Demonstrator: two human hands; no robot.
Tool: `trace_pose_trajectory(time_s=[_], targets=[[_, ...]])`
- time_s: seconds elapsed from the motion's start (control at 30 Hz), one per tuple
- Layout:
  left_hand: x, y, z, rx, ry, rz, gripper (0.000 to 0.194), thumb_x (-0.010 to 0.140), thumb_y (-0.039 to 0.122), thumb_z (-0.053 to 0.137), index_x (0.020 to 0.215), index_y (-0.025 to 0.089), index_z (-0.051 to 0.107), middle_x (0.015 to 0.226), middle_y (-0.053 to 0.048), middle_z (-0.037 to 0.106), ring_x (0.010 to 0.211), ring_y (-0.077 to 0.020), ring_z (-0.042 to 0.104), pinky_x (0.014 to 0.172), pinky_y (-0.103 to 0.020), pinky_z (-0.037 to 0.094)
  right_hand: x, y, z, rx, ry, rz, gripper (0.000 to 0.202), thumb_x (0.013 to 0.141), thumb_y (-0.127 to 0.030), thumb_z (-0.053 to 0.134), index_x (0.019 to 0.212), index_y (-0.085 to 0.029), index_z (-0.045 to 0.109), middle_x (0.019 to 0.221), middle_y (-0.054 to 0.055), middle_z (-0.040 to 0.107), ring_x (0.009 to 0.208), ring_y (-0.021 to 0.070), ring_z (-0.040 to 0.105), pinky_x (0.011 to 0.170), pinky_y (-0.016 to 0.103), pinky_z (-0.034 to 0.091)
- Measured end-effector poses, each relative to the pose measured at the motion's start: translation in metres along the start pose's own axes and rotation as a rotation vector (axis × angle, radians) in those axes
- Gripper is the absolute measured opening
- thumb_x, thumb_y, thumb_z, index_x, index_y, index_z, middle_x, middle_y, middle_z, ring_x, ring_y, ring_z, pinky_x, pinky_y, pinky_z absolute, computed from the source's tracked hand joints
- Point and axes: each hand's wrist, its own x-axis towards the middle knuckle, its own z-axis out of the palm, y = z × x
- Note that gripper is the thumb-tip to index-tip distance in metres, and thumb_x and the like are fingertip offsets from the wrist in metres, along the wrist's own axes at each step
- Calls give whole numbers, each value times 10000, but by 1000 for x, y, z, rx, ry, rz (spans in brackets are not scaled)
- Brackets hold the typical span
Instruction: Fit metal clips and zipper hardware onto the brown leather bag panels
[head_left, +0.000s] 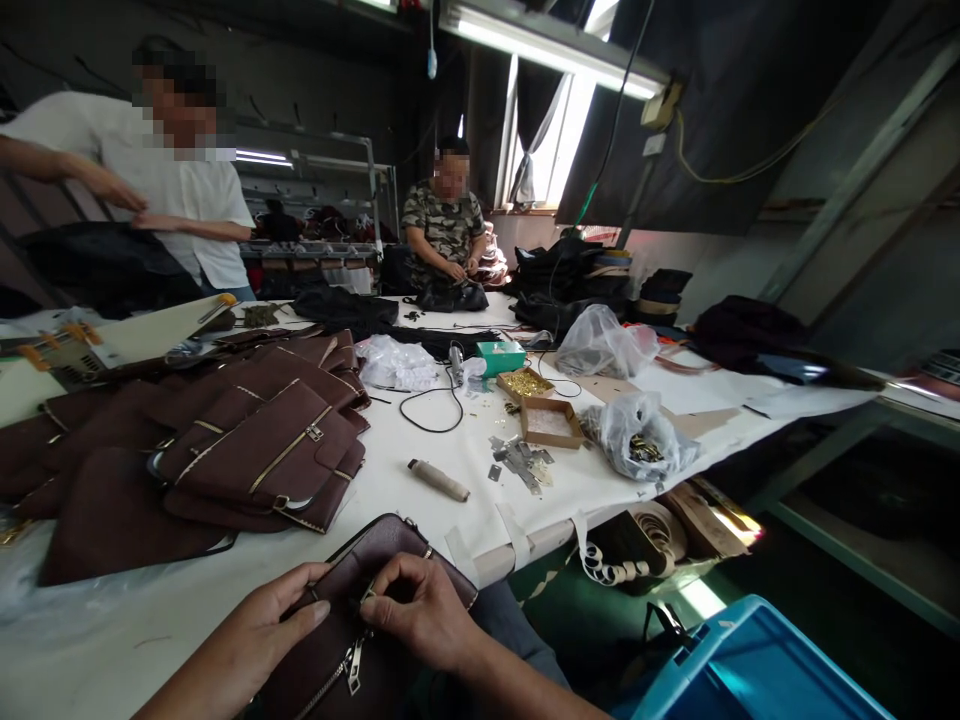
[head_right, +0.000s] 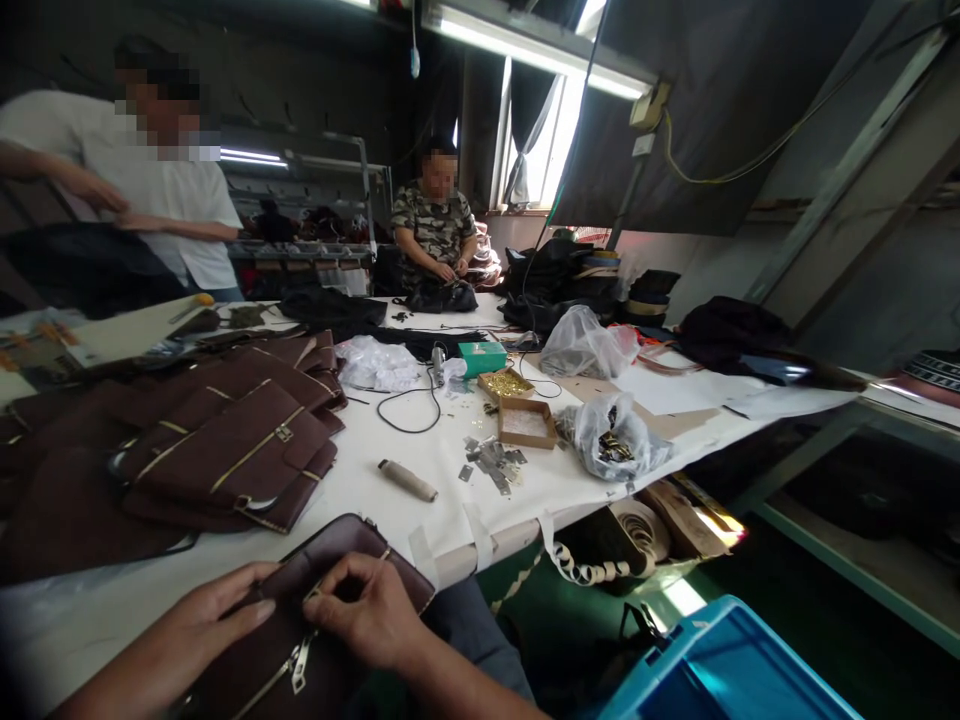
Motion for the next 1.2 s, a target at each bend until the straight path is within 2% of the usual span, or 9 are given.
trace_pose_trajectory(time_s=[0.1, 0.23, 0.43, 0.57, 0.8, 1.07, 1.2], targets=[[-3, 9, 1, 85, 10, 18, 590, 831, 454, 834, 1331, 163, 722, 1207, -121, 804, 1150, -386, 746, 1027, -487, 579, -2, -6, 2, -30, -21, -27, 479, 789, -626, 875, 817, -180, 703, 769, 4, 715, 699, 139, 613, 683, 269, 498], [-7, 19, 3, 174, 42, -48, 544, 803, 423, 817, 1264, 140, 755, 1094, -91, 831, 1059, -386, 770, 926, -461, 609, -4, -11, 3, -95, -35, -62, 364, 865, -525, 836, 829, -189, 701, 822, 12, 717, 763, 154, 628, 755, 293, 506], [-8, 17, 0, 133, 55, -7, 484, 812, 338, 796, 1256, 149, 748, 1198, -81, 822, 1131, -364, 759, 991, -448, 583, -2, -9, 4, -180, -41, -72, 250, 919, -428, 793, 856, -200, 712, 839, 9, 706, 801, 171, 635, 797, 309, 504], [-6, 15, -1, 155, 62, 10, 481, 827, 331, 781, 1268, 144, 737, 1201, -85, 820, 1139, -366, 756, 996, -455, 582, -1, -9, 5, -223, -24, -72, 236, 929, -410, 782, 850, -201, 703, 823, 2, 685, 792, 167, 619, 782, 304, 494], [-4, 16, -2, 150, -11, -4, 453, 842, 334, 757, 1270, 186, 742, 1137, -41, 832, 1152, -345, 754, 1038, -448, 571, 6, -11, 9, -257, -32, -140, 195, 927, -380, 781, 854, -211, 716, 844, 12, 715, 814, 179, 651, 802, 317, 516], [-11, 26, 6, 376, 39, 95, 508, 903, 315, 706, 1407, 250, 714, 1357, -31, 774, 1228, -320, 727, 1121, -434, 533, 7, -15, 15, -279, 19, -140, 194, 932, -346, 773, 824, -207, 691, 795, -5, 665, 760, 160, 605, 743, 296, 481], [-12, 25, 6, 425, 45, 122, 519, 921, 302, 684, 1439, 270, 695, 1400, -15, 756, 1246, -294, 725, 1134, -400, 527, 7, -23, 14, -299, -13, -131, 197, 931, -332, 767, 810, -202, 682, 793, -5, 667, 757, 155, 601, 742, 291, 472]])
